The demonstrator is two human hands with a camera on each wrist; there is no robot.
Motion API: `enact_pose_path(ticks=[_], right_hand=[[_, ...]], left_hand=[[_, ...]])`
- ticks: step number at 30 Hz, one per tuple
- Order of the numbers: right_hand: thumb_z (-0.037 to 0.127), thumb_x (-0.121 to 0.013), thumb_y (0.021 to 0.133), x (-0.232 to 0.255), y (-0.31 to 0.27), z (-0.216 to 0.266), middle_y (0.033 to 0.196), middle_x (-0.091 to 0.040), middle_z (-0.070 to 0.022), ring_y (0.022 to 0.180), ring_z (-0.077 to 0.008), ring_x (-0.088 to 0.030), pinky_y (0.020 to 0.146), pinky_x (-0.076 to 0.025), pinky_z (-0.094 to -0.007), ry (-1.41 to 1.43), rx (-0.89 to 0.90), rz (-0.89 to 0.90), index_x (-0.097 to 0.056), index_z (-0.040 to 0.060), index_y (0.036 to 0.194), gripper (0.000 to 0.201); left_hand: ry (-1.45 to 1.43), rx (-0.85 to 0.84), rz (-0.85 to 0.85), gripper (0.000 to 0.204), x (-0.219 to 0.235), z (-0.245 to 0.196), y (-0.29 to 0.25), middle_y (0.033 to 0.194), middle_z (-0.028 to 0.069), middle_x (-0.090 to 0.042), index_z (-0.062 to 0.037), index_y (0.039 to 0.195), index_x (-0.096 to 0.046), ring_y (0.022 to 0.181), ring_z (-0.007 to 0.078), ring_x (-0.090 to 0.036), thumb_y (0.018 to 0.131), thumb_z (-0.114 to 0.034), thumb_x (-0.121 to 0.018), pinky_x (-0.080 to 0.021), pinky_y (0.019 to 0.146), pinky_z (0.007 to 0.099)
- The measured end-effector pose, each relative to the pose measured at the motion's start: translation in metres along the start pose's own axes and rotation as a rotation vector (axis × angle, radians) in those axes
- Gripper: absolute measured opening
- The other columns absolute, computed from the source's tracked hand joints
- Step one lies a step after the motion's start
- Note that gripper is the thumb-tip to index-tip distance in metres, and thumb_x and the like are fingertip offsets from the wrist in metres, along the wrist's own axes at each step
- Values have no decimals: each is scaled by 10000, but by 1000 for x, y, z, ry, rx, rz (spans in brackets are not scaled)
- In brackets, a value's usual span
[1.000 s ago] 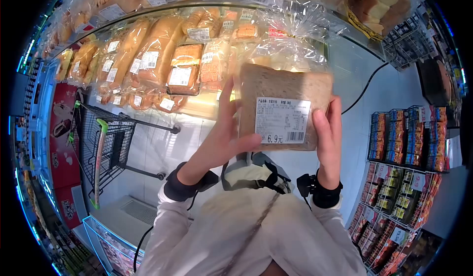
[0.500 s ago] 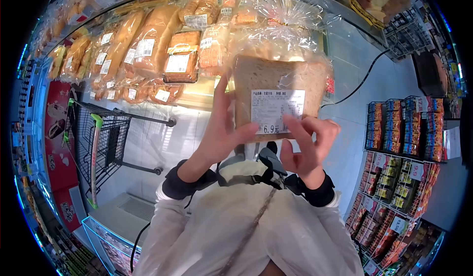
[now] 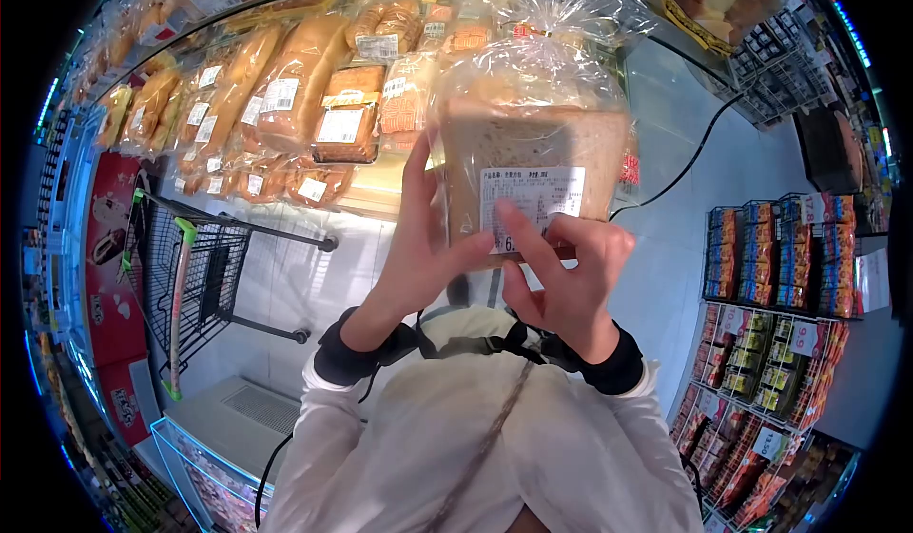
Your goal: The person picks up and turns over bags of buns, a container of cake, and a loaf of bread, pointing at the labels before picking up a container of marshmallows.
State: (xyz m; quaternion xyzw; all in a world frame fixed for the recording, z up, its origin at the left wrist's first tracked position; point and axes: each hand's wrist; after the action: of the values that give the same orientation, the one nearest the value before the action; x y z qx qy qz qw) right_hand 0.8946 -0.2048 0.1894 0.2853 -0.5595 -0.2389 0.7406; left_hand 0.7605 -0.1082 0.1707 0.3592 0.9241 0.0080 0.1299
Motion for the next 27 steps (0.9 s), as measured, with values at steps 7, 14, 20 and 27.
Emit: enact_pose_path(ticks=[7,14,20,27], right_hand=[[193,-634,572,2,-3,-6,755,-389,38,657,-113,-419,585,-302,-275,-49,-12,-95,-629,200,1072,500],[183,-632,569,6,-5,-7,772,-385,36,689,-129,-380,634,-280,-279,-71,-35,-111,-633,191,1077,508],[173,-621,567,6,-8,-7,786,-383,33,698,-129,-379,641,-280,-282,-76,-25,-123,-635,188,1075,508],[135,-613,556,7,-10,-6,814,-415,35,694,-127,-381,636,-272,-282,-3,-38,-113,-656,155,1015,462]], left_hand=[[12,-5,-11,978,0,-3,-1,1288,213,-262,-102,1385,59,1240,308,-282,714,-94,-652,-308,990,409],[1,-25,8,973,-1,-5,1,1299,216,-252,-89,1383,56,1247,301,-270,709,-98,-646,-290,1000,396],[-25,0,10,978,-1,-5,-2,1302,203,-251,-88,1383,56,1253,291,-259,705,-96,-648,-281,1004,394],[-51,1,14,983,-3,-7,-4,1303,196,-245,-90,1384,53,1253,287,-256,704,-102,-656,-276,1007,393]])
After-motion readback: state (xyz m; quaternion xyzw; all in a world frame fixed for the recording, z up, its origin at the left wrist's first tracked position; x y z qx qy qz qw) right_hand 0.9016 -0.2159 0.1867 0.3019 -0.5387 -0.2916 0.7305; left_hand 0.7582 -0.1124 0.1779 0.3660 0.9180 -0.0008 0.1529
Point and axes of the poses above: each hand's wrist, its own y-axis towards the middle knuckle, its own x-axis out of the back of the hand, z = x × y
